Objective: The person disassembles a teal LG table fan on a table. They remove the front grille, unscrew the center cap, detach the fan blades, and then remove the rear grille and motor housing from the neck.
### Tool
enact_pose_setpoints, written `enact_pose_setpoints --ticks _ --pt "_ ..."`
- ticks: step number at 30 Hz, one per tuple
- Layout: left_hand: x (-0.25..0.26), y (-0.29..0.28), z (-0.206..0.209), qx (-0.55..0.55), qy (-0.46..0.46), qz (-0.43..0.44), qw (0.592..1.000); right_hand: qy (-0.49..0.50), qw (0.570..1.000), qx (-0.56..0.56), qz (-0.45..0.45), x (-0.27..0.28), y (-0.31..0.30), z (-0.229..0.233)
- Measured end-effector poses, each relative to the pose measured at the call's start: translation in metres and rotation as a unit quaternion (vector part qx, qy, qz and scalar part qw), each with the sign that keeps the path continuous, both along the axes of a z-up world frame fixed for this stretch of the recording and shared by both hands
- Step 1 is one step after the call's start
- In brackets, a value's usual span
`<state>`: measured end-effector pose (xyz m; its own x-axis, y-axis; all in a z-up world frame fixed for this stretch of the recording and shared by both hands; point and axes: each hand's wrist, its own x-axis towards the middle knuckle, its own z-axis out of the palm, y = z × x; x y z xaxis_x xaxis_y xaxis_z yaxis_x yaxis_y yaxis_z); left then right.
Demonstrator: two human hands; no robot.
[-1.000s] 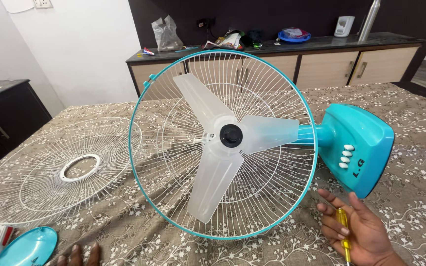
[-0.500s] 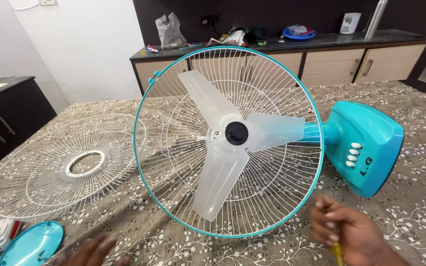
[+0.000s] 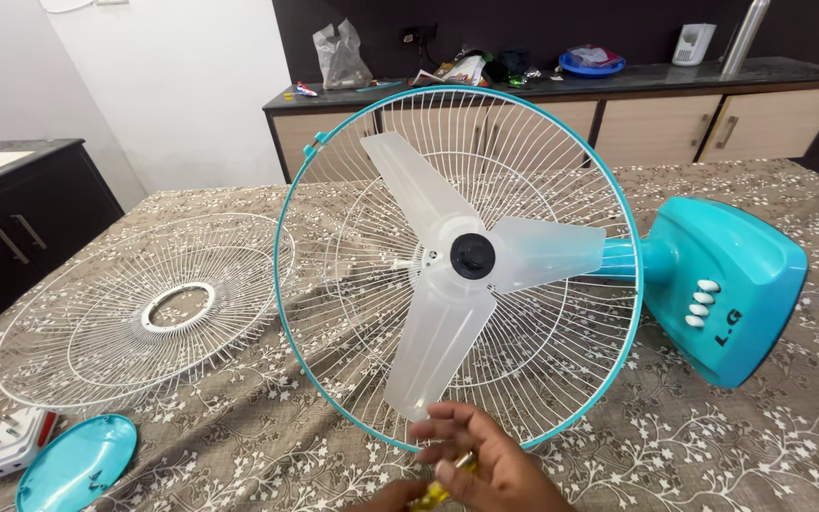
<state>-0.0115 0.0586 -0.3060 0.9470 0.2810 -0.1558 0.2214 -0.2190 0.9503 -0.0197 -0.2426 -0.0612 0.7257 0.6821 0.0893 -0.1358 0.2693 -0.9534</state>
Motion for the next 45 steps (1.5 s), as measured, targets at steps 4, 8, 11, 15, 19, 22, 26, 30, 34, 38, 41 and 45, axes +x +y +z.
enact_pose_setpoints --ticks 4,8,11,15,19,22,26,30,34,38,41,45 --pt "-0.037 0.08 0.063 0.032 -0.103 0.182 0.977 -0.446 0.831 -0.316 -0.102 0.026 -0.033 0.005" --pt "-0.059 0.133 0.105 0.251 -0.161 0.252 0.921 -0.613 0.662 -0.409 -0.134 0.051 -0.055 -0.005" --pt "-0.065 0.179 0.117 0.435 -0.093 0.282 0.85 -0.631 0.657 -0.399 -0.103 0.062 -0.064 -0.02" --pt "-0.046 0.216 0.11 0.546 0.011 0.279 0.79 -0.672 0.633 -0.37 -0.107 0.069 -0.068 -0.039" --pt "-0.052 0.201 0.112 0.554 -0.03 0.308 0.773 -0.674 0.631 -0.38 -0.056 0.076 -0.069 -0.033" --pt "-0.06 0.18 0.144 0.646 0.037 0.283 0.708 -0.669 0.646 -0.367 -0.01 0.083 -0.077 -0.022" --pt "-0.075 0.119 0.201 0.667 -0.169 0.304 0.659 -0.685 0.646 -0.332 -0.048 0.08 -0.081 0.003" --pt "-0.073 0.046 0.266 0.57 -0.366 0.235 0.697 -0.664 0.662 -0.318 -0.144 0.075 -0.079 0.047" --pt "-0.037 -0.034 0.315 0.496 -0.402 0.105 0.763 -0.645 0.651 -0.3 -0.264 0.076 -0.07 0.091" --pt "-0.01 -0.098 0.338 0.448 -0.289 0.061 0.844 -0.597 0.682 -0.269 -0.325 0.08 -0.061 0.116" --pt "0.011 -0.124 0.354 0.434 -0.322 0.011 0.841 -0.622 0.657 -0.252 -0.345 0.082 -0.055 0.13" --pt "0.033 -0.146 0.357 0.407 -0.325 -0.013 0.853 -0.611 0.668 -0.232 -0.356 0.087 -0.041 0.141"
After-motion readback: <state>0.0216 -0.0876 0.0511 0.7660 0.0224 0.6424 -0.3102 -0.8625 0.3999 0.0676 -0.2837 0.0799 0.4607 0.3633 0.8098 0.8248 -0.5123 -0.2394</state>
